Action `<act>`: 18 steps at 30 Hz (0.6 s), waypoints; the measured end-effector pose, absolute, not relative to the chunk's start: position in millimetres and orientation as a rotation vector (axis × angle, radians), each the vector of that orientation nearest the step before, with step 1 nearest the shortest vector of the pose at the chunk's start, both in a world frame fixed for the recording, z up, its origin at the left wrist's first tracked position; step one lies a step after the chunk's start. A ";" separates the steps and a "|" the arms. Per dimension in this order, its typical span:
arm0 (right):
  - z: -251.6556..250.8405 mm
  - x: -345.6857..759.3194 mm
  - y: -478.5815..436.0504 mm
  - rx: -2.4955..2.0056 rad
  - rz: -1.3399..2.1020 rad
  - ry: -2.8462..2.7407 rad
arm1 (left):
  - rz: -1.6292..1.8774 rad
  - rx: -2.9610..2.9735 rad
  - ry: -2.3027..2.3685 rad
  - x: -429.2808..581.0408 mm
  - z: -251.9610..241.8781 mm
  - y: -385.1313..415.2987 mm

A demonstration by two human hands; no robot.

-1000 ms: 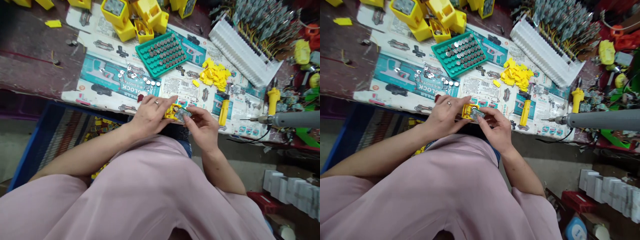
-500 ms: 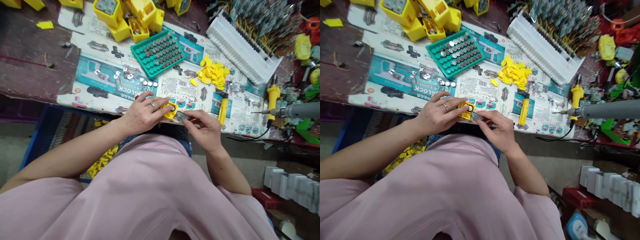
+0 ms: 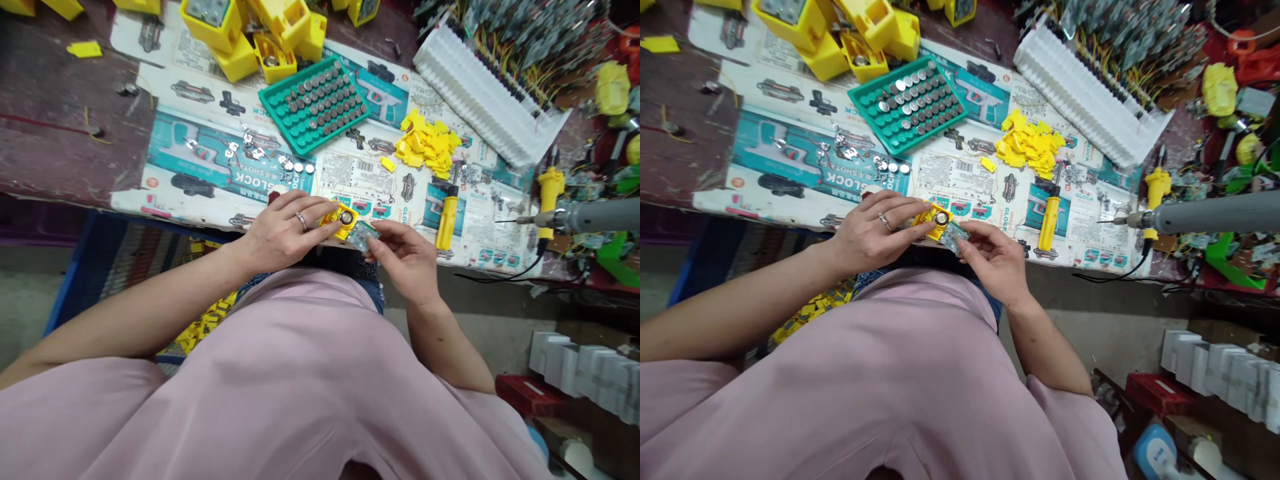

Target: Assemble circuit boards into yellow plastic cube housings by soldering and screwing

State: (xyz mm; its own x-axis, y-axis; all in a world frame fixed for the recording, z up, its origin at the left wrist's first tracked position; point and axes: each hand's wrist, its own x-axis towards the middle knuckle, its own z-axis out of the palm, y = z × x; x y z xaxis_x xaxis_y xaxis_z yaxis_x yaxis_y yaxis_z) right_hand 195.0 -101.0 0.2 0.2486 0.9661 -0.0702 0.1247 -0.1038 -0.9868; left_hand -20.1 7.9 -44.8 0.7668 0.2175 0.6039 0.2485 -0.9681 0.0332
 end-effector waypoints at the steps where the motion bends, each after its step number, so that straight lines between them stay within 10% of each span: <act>1: 0.7 194.3 -99.2 -1.470 1.042 -1.051 | -0.968 -2.918 -0.386 -20.1 -44.7 8.3; 10: -4.9 199.2 -83.7 -1.505 1.086 -1.079 | -1.108 -3.054 -0.316 -19.9 -51.0 10.2; 18: 9.0 206.4 -76.0 -1.575 0.216 -1.942 | -1.088 -3.115 -0.362 -19.3 -49.2 10.3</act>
